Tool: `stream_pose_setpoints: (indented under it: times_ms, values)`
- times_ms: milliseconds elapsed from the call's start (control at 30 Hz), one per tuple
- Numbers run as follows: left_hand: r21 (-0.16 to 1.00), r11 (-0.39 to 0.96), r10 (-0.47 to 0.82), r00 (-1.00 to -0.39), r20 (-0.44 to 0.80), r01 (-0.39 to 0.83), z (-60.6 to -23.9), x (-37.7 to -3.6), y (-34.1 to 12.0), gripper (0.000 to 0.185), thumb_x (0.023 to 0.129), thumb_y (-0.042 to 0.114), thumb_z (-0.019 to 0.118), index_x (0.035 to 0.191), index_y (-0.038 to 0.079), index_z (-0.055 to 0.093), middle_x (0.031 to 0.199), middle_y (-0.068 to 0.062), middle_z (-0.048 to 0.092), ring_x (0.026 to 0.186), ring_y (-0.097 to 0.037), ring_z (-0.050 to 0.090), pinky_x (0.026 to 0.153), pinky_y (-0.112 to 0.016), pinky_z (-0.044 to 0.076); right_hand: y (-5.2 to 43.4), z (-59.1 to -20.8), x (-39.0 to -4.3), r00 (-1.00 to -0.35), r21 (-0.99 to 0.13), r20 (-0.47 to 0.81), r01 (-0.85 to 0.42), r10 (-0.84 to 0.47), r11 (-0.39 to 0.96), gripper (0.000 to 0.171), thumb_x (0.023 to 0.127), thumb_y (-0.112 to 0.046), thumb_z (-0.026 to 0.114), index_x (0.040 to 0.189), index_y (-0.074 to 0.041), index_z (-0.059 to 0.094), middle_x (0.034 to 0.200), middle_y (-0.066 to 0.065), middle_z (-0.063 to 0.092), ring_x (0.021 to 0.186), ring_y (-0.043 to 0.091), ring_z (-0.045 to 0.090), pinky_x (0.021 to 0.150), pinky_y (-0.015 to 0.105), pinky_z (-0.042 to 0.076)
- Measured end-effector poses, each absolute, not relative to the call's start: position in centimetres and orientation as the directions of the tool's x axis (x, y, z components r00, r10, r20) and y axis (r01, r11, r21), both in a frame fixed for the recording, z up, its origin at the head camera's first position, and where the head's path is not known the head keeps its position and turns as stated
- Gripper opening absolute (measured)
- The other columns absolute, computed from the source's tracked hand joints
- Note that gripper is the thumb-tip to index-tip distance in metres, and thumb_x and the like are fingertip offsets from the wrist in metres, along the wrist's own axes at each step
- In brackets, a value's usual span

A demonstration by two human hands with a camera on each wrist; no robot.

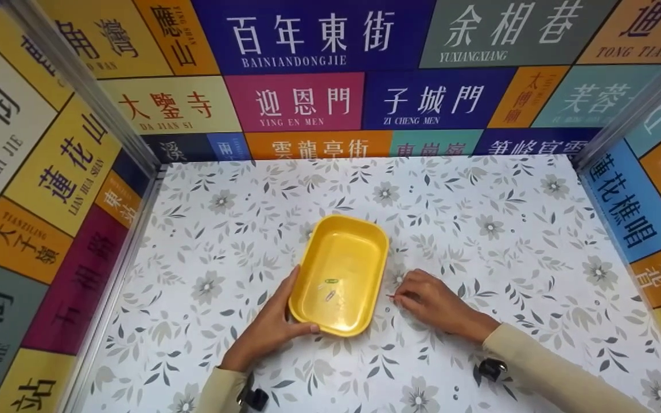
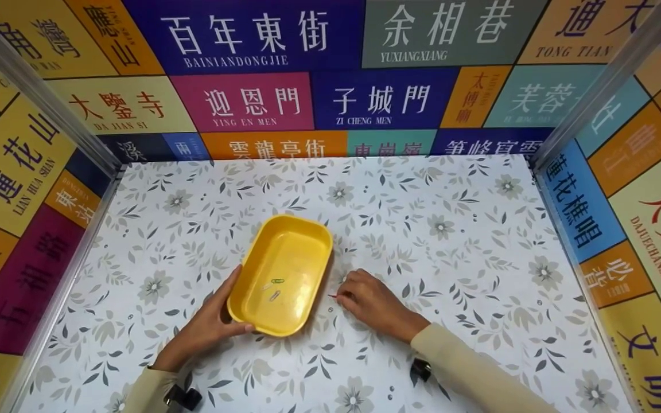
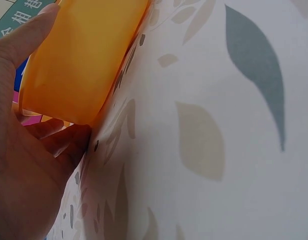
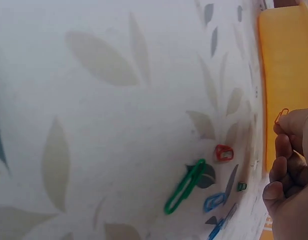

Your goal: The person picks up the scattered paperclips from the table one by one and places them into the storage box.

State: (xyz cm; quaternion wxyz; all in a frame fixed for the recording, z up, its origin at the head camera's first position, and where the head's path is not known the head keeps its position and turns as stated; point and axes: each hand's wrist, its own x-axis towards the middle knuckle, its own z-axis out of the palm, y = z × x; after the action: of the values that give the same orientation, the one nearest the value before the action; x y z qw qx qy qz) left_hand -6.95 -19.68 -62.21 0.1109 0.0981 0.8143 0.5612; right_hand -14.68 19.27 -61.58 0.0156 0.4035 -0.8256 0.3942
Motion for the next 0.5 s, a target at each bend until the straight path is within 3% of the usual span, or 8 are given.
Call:
stream_pose_setpoints:
  times_ms: [267,500]
  values:
    - [0.936,0.350,0.281,-0.958,-0.061,0.043,-62.5,-7.1,-19.7,0.133,0.082,0.043,0.099,0.180,0.027,0.009,0.183,0.007,0.017,0.167,-0.017,0.020,0.135,-0.048,0.017,19.1,-60.7,-14.5,-0.744,-0.718,0.244,-0.570,-0.622,0.399,0.005,0.098,-0.005,0.083,0.097,-0.010,0.083,0.097,-0.006,0.073,0.090,0.012,0.065,0.079,0.030,0.057]
    - [0.933,0.357,0.286,-0.956,-0.059,0.049,-62.3,-7.1,-19.7,0.136,0.080,0.047,0.099,0.180,0.024,0.010,0.184,0.003,0.017,0.167,-0.022,0.021,0.135,-0.048,0.016,18.8,-59.7,-14.4,-0.751,-0.754,0.232,-0.540,-0.618,0.374,0.006,0.096,-0.002,0.083,0.098,-0.008,0.084,0.095,-0.005,0.075,0.087,0.012,0.066,0.076,0.030,0.059]
